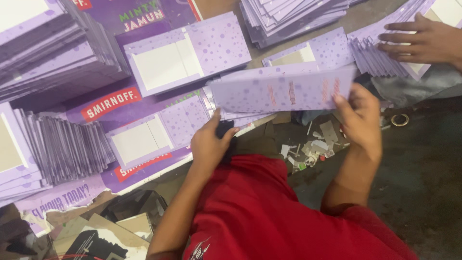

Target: The person repeatedly folds purple paper sheets with printed branding and places them into stacks on a cluttered workbench. The person uses a dark cloth to wipe the surface of the sheets before folding them.

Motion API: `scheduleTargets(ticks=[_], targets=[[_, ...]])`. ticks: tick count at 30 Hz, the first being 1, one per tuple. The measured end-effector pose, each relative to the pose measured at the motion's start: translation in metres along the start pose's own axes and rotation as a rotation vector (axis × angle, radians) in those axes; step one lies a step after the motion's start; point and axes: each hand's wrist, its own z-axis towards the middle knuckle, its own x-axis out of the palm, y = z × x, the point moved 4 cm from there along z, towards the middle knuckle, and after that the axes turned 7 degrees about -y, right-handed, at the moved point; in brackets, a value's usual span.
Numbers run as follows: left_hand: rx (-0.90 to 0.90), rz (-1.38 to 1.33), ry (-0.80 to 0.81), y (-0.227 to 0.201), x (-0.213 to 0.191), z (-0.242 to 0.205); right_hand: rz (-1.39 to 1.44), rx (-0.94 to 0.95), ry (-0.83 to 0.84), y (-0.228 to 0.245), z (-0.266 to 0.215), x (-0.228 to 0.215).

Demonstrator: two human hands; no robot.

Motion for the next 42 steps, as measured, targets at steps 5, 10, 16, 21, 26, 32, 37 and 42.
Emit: scheduleTargets(ticks=[5,10,16,21,26,32,37,42], targets=[[-0.248,-0.902,0.117,0.027,-0.024,-0.029,0.388,-0.283,0.069,0.013,-0.035,0.016],[-0.133,-0.749,-0.233,0.071,-0.071,-0.052,0.355,-0.184,0.260,-0.064,-0.021,0.065],[-0.270,-0.416,-0.536,0.122,-0.134,-0.083,0.669,0.377,0.513,-0.128,-0.048,0.169],[-0.289,0.049,-0.853,0.117,-0.188,-0.129,0.661,0.391,0.581,-0.136,-0.071,0.247],[-0.207,0.319,-1.233,0.075,-0.192,-0.136,0.599,0.391,0.467,-0.141,-0.072,0.294],[-0.161,0.285,-0.816,0.116,-0.126,-0.017,0.618,0.523,0.516,-0.162,-0.080,0.310],[-0.132,0.308,-0.347,0.098,-0.033,0.005,0.727,0.779,0.469,-0.171,-0.067,0.315],[0.267,0.040,-0.409,0.050,-0.005,-0.007,0.850,0.929,0.542,-0.164,-0.057,0.315]])
